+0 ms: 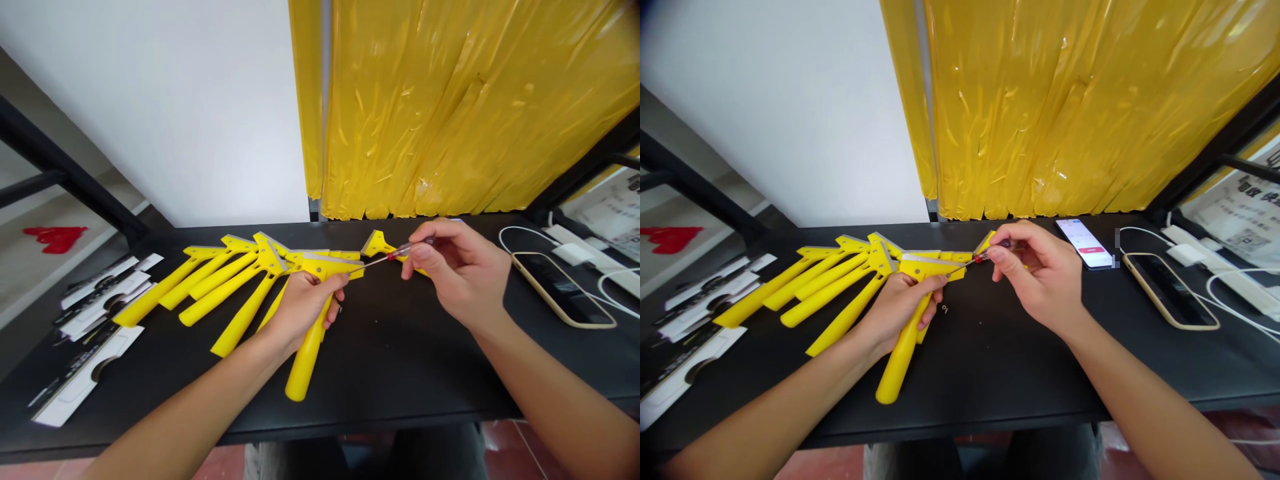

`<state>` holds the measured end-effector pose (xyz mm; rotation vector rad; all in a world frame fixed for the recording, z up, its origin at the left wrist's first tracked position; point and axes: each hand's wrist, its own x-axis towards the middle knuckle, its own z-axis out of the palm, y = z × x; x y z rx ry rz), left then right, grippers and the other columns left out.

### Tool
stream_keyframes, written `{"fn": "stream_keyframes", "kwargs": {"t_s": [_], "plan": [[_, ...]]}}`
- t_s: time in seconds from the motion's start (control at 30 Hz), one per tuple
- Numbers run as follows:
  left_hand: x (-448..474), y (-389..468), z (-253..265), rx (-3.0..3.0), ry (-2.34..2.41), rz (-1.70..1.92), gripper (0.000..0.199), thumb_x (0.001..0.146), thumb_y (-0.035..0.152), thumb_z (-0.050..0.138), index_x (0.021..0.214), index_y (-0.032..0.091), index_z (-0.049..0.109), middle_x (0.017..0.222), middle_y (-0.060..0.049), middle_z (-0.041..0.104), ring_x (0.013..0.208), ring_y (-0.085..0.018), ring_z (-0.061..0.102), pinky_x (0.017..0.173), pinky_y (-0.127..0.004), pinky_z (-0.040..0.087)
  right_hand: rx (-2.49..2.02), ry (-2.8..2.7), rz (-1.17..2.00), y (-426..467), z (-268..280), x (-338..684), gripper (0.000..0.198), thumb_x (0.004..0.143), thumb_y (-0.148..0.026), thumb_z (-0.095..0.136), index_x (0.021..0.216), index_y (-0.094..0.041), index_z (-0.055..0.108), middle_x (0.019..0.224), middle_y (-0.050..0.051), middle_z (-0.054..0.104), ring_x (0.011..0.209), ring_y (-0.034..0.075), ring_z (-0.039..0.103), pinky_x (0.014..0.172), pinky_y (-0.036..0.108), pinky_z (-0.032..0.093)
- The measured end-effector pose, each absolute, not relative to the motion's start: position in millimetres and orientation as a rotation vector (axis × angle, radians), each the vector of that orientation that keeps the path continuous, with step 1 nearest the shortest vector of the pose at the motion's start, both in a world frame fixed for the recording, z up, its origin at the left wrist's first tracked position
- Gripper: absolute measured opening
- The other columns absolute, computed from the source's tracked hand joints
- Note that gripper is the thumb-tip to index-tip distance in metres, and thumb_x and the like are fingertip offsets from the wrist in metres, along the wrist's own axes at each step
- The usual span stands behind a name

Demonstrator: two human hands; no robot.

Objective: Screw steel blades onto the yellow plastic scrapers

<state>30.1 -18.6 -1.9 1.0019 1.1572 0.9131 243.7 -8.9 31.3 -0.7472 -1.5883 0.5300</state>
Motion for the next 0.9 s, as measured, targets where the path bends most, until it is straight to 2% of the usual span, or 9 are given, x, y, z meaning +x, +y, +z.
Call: {"fn": "stream_keyframes", "kwargs": {"t_s": [0.63, 0.77, 0.9], "plan": [[31.0, -20.0, 1.5, 0.976, 1.146, 0.957, 0.035, 0.082, 0.034, 0.072, 0.058, 0.017, 0.054, 0.048, 0.004, 0.049, 0.034, -0.006, 0.041, 0.034, -0.020, 0.032, -0.747, -1.656, 0.393, -11.9, 32.2, 244.5, 0.010, 0.090, -0.022, 0.069, 0.098, -0.028, 0.071, 0.085, 0.001, 0.067, 0.059, 0.016, 0.066, 0.052, 0.033, 0.054], [30.1, -19.8, 1.1, 0.985, 1.152, 0.953, 0.037, 0.083, 0.035, 0.072, 0.056, 0.017, 0.054, 0.044, 0.005, 0.045, 0.033, -0.006, 0.041, 0.035, -0.020, 0.032, -0.763, -1.712, 0.246, -12.6, 30.4, 246.3, 0.010, 0.087, -0.023, 0.072, 0.096, -0.027, 0.070, 0.082, 0.002, 0.070, 0.062, 0.018, 0.066, 0.053, 0.034, 0.053], [31.3, -21.6, 2.9, 0.979, 1.165, 0.935, 0.036, 0.084, 0.037, 0.071, 0.058, 0.017, 0.056, 0.041, 0.004, 0.047, 0.033, -0.007, 0.042, 0.035, -0.020, 0.032, -0.672, -1.834, -0.001, -15.1, 29.0, 248.0, 0.020, 0.078, -0.024, 0.081, 0.094, -0.027, 0.068, 0.070, 0.000, 0.070, 0.061, 0.018, 0.066, 0.051, 0.031, 0.050]]}}
